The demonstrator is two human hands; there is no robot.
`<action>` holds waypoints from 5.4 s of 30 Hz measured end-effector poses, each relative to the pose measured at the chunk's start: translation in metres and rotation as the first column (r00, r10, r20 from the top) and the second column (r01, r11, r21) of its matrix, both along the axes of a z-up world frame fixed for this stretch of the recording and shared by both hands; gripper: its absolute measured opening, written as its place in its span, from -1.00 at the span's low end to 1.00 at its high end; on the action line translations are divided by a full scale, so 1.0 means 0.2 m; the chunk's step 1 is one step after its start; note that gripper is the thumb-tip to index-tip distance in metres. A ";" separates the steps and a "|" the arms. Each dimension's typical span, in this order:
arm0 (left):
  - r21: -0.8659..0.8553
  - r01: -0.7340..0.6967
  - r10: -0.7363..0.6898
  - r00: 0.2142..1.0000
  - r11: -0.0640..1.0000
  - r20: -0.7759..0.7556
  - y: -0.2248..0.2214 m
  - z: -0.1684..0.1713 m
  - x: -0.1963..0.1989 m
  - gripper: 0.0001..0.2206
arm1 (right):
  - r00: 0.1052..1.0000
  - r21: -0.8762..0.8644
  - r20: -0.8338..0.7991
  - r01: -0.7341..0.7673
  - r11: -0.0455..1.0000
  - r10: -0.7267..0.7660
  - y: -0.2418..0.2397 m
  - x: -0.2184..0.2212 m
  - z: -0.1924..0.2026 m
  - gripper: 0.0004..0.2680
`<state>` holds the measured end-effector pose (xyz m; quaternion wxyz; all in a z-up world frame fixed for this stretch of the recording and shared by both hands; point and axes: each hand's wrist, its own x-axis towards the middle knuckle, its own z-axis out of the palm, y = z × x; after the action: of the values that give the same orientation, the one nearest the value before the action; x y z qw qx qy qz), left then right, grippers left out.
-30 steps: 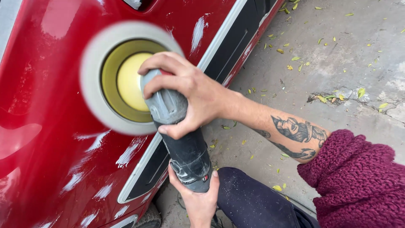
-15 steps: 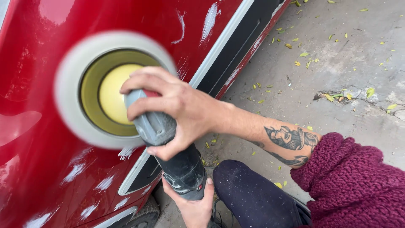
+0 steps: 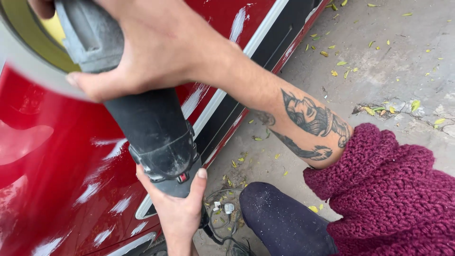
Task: Polishing the exterior door panel of a red car using a power buffer.
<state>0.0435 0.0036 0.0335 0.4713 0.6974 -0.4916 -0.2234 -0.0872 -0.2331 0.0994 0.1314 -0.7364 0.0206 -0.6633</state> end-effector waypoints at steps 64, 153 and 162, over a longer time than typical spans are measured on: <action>0.080 -0.147 0.138 0.985 0.986 0.108 0.34 -0.74 0.08 0.07 | 0.999 0.585 -0.039 0.012 0.811 0.013 0.53 0.05 -0.69 -0.76; -0.030 0.124 -0.089 0.840 0.992 0.534 1.04 -0.71 1.06 0.05 | 0.903 0.837 0.427 -0.415 0.357 0.048 1.05 0.55 -1.10 -0.42; 0.558 -0.334 -0.255 0.637 0.760 0.727 0.47 -0.32 0.56 0.16 | 0.923 0.839 0.367 -0.276 0.468 -0.114 0.71 0.28 -1.11 -0.43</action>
<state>0.1558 0.0970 -0.0311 -0.0509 0.8527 -0.5176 -0.0492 -0.0304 -0.0914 -0.1223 0.5238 -0.4230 0.2971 -0.6771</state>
